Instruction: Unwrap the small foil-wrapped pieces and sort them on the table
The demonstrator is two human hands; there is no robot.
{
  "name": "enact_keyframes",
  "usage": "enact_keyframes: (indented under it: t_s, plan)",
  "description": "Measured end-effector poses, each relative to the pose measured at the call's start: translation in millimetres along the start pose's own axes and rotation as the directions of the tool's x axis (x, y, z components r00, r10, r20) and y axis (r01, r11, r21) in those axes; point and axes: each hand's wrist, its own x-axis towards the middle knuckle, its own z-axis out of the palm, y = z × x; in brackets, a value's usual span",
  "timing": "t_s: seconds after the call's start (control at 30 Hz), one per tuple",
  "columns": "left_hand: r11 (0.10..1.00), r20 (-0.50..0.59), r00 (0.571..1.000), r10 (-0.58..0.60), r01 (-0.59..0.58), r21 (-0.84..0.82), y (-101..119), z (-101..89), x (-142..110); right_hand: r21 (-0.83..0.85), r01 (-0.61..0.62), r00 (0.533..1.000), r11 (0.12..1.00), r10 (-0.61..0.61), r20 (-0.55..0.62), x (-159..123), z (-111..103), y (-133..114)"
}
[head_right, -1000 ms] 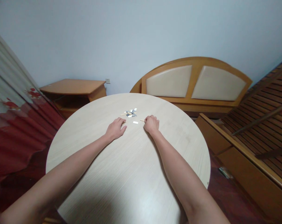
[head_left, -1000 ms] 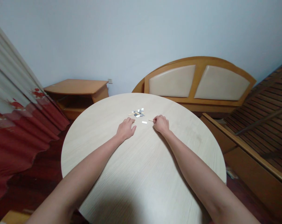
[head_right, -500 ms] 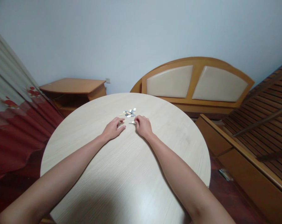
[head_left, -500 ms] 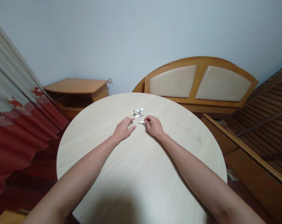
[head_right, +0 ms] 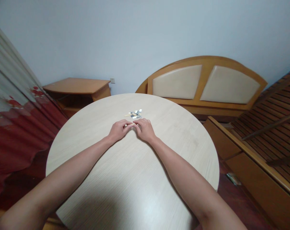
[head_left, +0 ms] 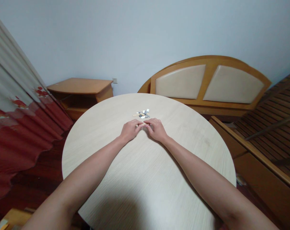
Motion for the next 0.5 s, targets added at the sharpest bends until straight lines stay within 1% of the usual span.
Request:
enact_keyframes:
  t_s: [0.1, 0.3, 0.5]
  plan:
    - [1.0, -0.018, 1.0, -0.001, 0.0, -0.004, -0.2, -0.2, -0.5, -0.017, 0.004, 1.0, 1.0, -0.004, 0.01, -0.2, -0.9, -0.1]
    - [1.0, -0.05, 0.999, -0.017, 0.018, 0.017, 1.2, -0.5, -0.7, -0.043, -0.006, 1.0, 0.999, 0.005, -0.006, 0.6, -1.2, -0.8]
    - [0.998, -0.054, 0.998, -0.045, 0.047, 0.033, 2.8, -2.3, 0.0, -0.043, -0.031, 0.999, 0.999, 0.03, -0.036, 0.8, -0.5, 3.5]
